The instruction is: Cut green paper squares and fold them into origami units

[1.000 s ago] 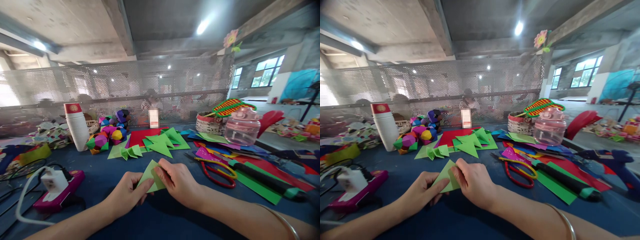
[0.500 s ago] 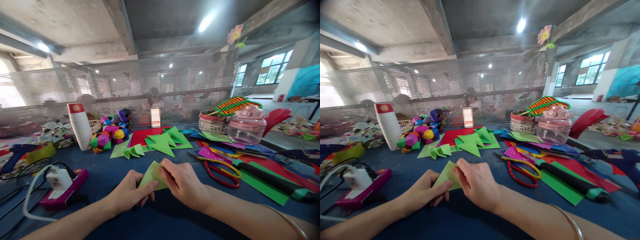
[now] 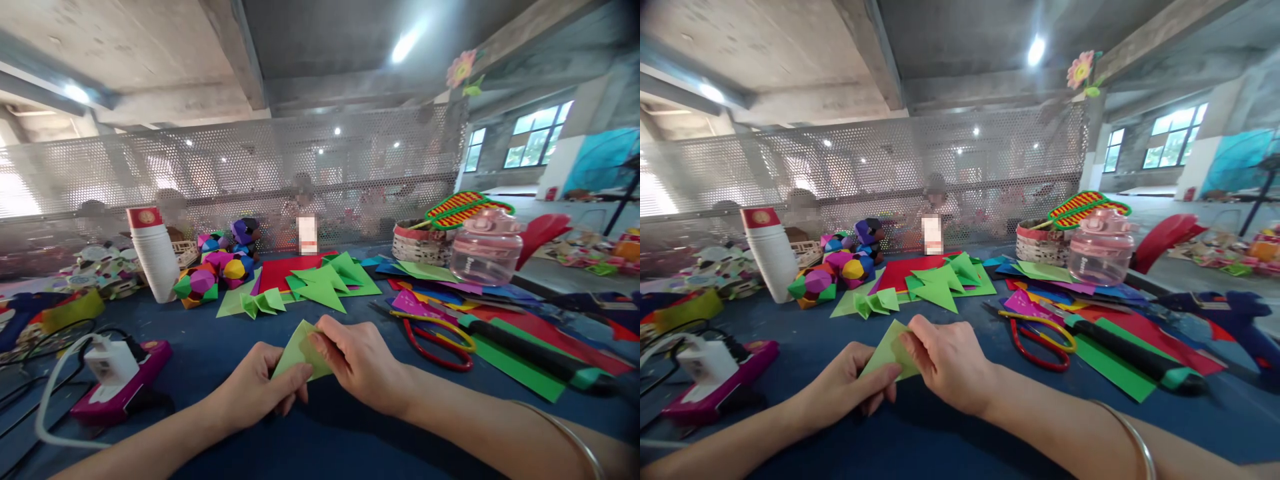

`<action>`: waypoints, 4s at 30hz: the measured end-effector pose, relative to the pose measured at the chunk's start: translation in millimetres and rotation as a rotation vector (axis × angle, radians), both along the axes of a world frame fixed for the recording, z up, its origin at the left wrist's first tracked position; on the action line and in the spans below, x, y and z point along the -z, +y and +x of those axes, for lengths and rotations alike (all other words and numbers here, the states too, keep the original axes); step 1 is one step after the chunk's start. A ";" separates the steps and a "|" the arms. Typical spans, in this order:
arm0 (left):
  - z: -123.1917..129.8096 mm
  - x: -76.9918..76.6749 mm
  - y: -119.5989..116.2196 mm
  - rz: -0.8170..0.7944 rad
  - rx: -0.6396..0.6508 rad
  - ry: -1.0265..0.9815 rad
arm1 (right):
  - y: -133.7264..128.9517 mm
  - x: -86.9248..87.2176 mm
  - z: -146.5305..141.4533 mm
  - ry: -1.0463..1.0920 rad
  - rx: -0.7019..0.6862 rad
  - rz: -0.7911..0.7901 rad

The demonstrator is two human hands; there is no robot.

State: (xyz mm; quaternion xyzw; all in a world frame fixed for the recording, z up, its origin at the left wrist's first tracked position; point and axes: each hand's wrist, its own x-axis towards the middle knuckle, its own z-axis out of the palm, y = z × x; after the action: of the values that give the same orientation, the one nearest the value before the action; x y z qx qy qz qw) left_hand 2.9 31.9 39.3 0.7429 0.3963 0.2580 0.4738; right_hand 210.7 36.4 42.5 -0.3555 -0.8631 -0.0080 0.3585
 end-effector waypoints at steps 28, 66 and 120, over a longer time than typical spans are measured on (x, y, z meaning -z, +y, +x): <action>0.0 -0.3 9.8 -0.046 -0.173 0.051 | 12.1 -0.3 6.3 0.011 0.027 -0.010; -12.1 -5.5 10.3 0.122 -0.074 -0.009 | 28.3 -8.9 16.0 0.126 0.031 -0.129; -11.0 -1.2 10.5 0.660 -0.012 0.236 | 24.6 -13.4 20.3 -0.150 0.067 -0.562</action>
State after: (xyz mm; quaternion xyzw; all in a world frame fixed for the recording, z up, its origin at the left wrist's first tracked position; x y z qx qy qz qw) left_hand -8.1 42.4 40.5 0.8783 0.3482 0.2874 0.1576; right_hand 231.0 60.9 55.9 -0.4676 -0.8433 0.1935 0.1808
